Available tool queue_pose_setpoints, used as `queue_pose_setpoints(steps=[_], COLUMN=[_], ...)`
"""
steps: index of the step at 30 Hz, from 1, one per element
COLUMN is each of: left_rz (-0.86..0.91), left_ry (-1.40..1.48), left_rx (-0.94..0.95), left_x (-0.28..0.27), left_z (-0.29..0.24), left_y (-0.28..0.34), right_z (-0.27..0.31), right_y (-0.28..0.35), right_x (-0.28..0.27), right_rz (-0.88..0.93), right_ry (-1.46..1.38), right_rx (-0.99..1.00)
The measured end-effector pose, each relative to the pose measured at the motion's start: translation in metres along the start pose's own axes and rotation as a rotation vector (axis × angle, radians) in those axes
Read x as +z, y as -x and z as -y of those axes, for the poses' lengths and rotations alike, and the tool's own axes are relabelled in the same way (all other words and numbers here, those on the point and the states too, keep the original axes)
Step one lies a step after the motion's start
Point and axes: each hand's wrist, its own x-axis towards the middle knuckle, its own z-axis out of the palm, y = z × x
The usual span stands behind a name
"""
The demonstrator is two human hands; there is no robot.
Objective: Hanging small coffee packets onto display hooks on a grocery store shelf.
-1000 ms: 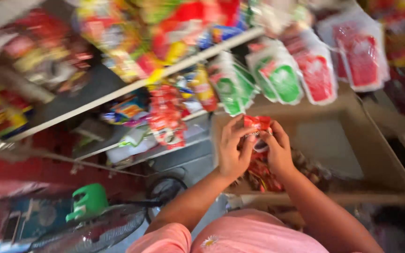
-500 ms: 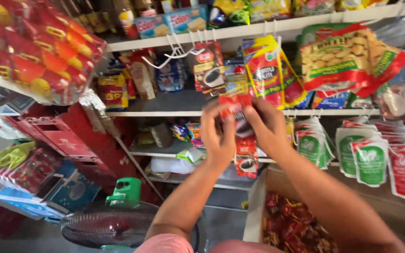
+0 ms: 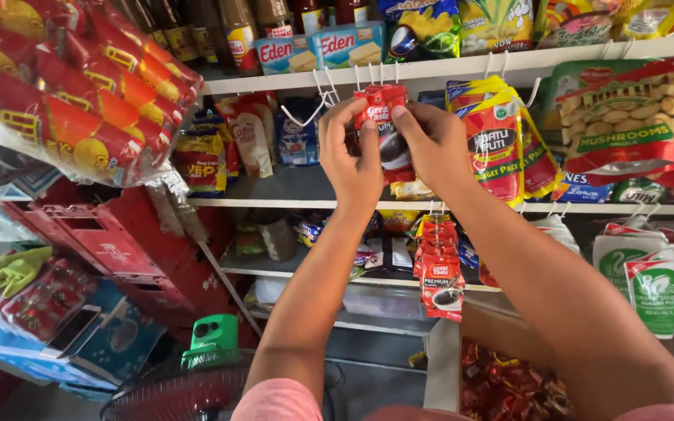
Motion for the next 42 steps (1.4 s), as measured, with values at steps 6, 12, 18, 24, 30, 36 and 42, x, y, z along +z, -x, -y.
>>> queue_pose_setpoints(steps=[6,12,18,24,30,36,42], left_rz=[-0.011,0.053,0.092,0.094,0.034,0.146,0.532], left_ry=[0.085,0.123,0.034,-0.116,-0.260,-0.222,0.089], left_rx=[-0.086,-0.177,-0.254,-0.117,-0.059,0.040,0.045], left_x=[-0.003,0.001,0.010,0.014,0.004,0.012,0.050], left_z=[0.002,0.015,0.032,0.047,-0.001,-0.069,-0.140], left_y=[0.001,0.006,0.016,0.023,0.048,0.105,0.162], right_z=[0.000,-0.015,-0.012,-0.034,-0.031,-0.010,-0.010], right_y=[0.001,0.001,0.012,0.016,0.053,0.123,0.213], right_x=[0.003,0.000,-0.003,-0.009,-0.027,-0.069,-0.147], right_rz=[0.010,-0.038,-0.141,-0.171,-0.154,-0.188,-0.256], right_ry=[0.015,0.106,0.303,0.454,0.390,0.373,0.359], right_rx=[-0.031,0.008,-0.143,-0.153,-0.279,-0.038,-0.086])
